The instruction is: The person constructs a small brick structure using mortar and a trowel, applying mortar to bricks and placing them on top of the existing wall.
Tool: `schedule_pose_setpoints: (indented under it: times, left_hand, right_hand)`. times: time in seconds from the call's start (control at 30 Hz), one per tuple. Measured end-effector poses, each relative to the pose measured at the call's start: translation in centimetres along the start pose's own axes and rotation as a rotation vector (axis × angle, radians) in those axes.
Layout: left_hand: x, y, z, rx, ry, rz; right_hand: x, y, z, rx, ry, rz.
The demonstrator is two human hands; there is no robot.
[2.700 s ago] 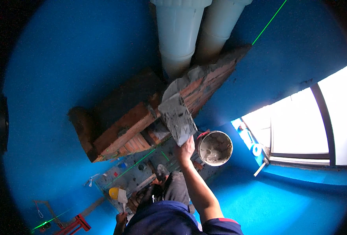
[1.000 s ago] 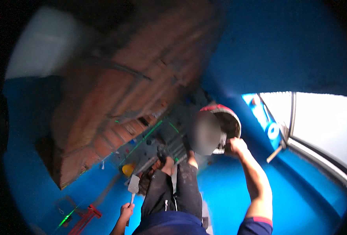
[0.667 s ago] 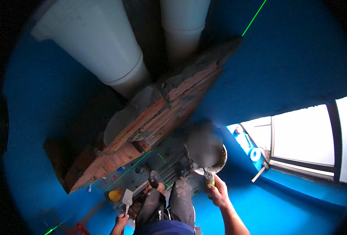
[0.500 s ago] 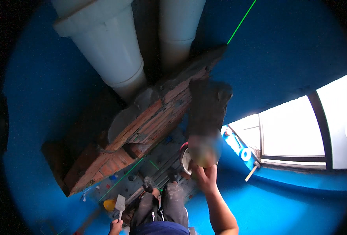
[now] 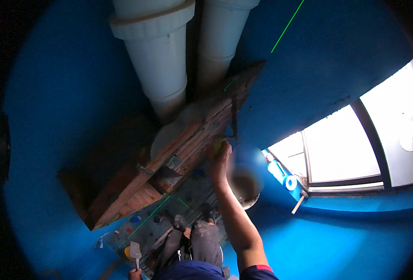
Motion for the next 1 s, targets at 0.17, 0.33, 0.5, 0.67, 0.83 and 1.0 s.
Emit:
schedule_pose_setpoints:
  times: [0.17,0.33,0.5,0.67,0.83,1.0]
  left_hand:
    - [0.0,-0.1,-1.3,-0.008,0.018,-0.006]
    - [-0.1,0.6,-2.2,0.010,0.028,-0.028]
    - [-0.6,1.2,-2.9,0.031,0.030,-0.043]
    - [-1.7,0.4,-4.0,0.050,0.028,-0.010]
    - [-2.4,-1.4,-4.7,0.026,0.019,0.047]
    - [-2.7,-3.1,-4.5,0.045,0.007,0.095]
  right_hand:
    - [2.2,-0.2,3.3,0.000,-0.016,0.164]
    - [3.0,0.3,5.0,-0.035,0.009,0.316]
    - [2.8,1.5,6.2,-0.027,0.012,0.385]
    - [1.2,1.3,7.3,0.007,0.020,0.397]
    - [-0.9,0.8,11.4,0.086,-0.043,0.350]
    - [-1.4,-4.9,14.0,-0.043,-0.041,0.048]
Point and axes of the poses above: each hand's wrist, its own z-axis away from the middle knuckle, its own x-axis out of the palm, y = z × x, the point moved 1 cm from there along -z, towards the middle knuckle, and after that the axes turned 10 degrees about -x, right-handed, at the moved point
